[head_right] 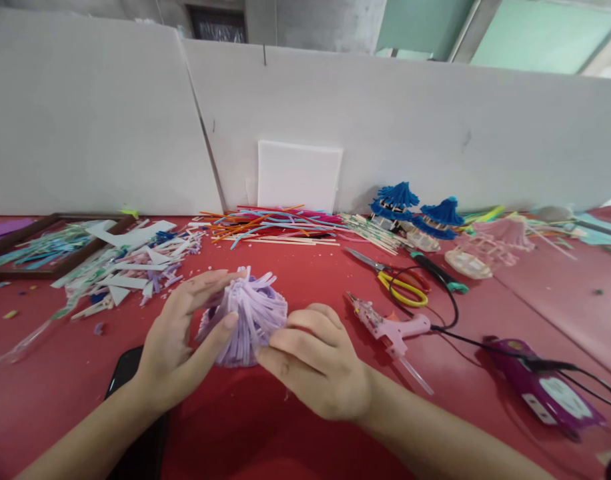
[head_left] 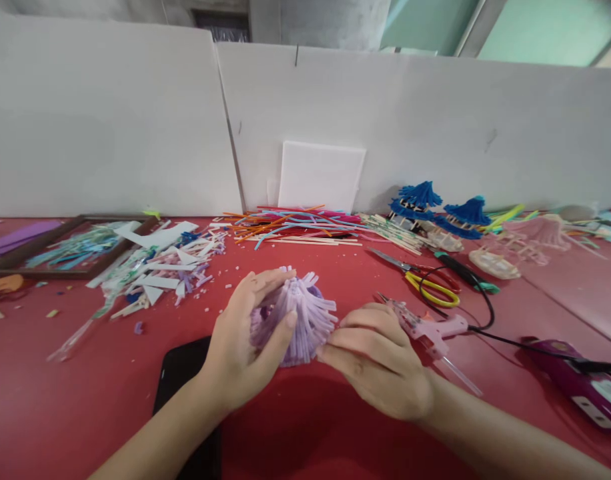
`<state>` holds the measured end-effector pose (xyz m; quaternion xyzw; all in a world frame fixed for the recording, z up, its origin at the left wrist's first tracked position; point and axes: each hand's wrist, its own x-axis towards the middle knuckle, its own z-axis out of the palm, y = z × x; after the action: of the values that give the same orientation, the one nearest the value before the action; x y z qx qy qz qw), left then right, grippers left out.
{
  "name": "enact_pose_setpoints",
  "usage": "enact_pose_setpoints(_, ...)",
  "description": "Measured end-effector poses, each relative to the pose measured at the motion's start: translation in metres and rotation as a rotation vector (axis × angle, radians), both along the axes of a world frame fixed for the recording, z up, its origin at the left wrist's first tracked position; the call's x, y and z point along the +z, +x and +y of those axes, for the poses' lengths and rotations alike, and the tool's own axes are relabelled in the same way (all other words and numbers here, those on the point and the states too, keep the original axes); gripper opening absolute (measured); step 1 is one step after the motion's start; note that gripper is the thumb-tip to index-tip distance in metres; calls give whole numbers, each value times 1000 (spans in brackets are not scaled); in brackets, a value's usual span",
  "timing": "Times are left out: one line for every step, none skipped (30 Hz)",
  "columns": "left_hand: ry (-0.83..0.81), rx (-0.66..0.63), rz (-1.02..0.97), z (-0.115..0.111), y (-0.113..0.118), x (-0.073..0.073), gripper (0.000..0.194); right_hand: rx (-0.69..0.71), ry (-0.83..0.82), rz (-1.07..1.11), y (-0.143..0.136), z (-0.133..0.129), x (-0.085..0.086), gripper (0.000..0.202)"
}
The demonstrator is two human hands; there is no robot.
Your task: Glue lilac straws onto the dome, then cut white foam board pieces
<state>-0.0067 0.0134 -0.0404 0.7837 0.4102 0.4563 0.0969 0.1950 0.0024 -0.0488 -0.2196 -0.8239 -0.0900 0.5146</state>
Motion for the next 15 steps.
enact_pose_setpoints(-13,-9,-18,0,0,-1,44,-6,-8,12,0,-1,0,15)
enact_pose_setpoints(-23,-16,-35,0,0,-1,44,-14,-11,22,-1,-1,0,15)
enact_pose_setpoints(-30,-20,-44,0,0,-2,45,-23,-10,27,-1,-1,0,15)
enact_pose_setpoints(-31,-20,-48,0,0,-2,45,-31,-5,22,-2,-2,0,15)
enact_pose_setpoints(-31,-19,-46,1,0,-2,45,-40,4,19,-2,-2,-1,15)
enact_pose_setpoints(-29,-16,-39,0,0,-2,45,-49,11,14,-3,-1,-2,15)
enact_pose_setpoints(-24,-8,-29,0,0,-1,45,-54,20,10,-3,-1,-3,15)
enact_pose_setpoints(-13,8,-14,0,0,0,44,-58,28,7,-4,-1,-4,15)
enact_pose_setpoints(1,32,7,-1,1,1,42,-61,34,1,-4,-1,-4,15)
enact_pose_setpoints(18,62,30,-2,1,2,40,-66,37,-5,-4,0,-5,16)
enact_pose_setpoints(29,93,56,-4,3,4,38,-74,37,-10,-3,0,-5,16)
enact_pose_setpoints(37,121,81,-6,4,6,37,-82,35,-17,-3,0,-4,15)
enact_pose_setpoints(38,145,105,-8,6,8,37,-88,36,-22,-2,0,-4,15)
enact_pose_setpoints(37,165,121,-9,8,9,38,-92,37,-27,-2,0,-4,15)
enact_pose_setpoints(34,183,130,-11,9,11,39,-94,38,-29,-1,0,-5,14)
